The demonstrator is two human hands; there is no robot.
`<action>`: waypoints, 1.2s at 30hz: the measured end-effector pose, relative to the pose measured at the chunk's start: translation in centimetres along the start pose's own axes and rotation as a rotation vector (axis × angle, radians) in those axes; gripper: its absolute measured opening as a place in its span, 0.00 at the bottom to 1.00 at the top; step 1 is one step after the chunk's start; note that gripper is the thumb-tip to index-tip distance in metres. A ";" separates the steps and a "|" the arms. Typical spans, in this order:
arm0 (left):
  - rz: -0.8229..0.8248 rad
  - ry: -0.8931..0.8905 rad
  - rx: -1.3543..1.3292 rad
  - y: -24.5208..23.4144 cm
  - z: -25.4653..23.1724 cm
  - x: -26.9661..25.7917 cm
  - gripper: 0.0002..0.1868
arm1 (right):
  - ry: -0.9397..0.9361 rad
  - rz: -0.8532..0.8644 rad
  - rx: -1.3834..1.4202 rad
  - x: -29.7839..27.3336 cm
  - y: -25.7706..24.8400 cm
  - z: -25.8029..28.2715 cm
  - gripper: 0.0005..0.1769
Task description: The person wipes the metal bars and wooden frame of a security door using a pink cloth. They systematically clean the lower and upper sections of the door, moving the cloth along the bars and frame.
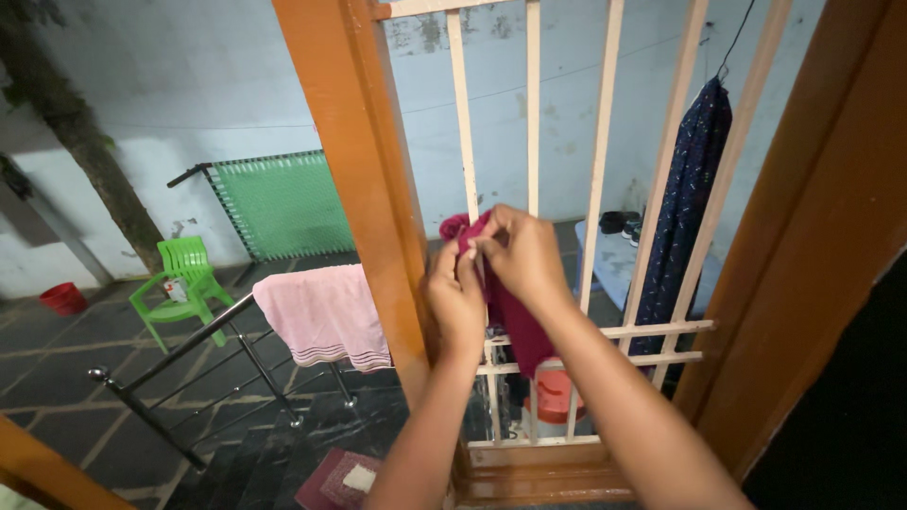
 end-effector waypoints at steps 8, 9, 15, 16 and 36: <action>0.148 -0.055 0.197 -1.7 1.3 -3.1 0.08 | 0.045 0.033 -0.035 -3.8 1.1 -2.7 0.08; 0.158 -0.044 0.223 -1.7 2.1 -3.6 0.08 | 0.054 0.044 -0.036 -4.3 1.3 -3.0 0.08; 0.236 -0.033 0.398 -1.5 6.3 -6.3 0.10 | 0.133 0.085 -0.233 -7.2 2.0 -4.2 0.07; 0.275 -0.019 0.421 -1.6 6.5 -6.5 0.09 | 0.147 0.107 -0.267 -7.6 2.1 -4.2 0.07; 0.805 -0.203 -0.491 -11.0 -5.2 -14.2 0.18 | -0.025 -0.059 0.452 -26.4 -3.6 -4.8 0.18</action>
Point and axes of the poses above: each hand's wrist, its own x-axis towards the middle knuckle, its own y-axis out of the palm, z = x × y, the point moved 2 cm from there along x, towards the middle knuckle, and after that the axes turned 1 degree about -y, right-handed, at the moved point
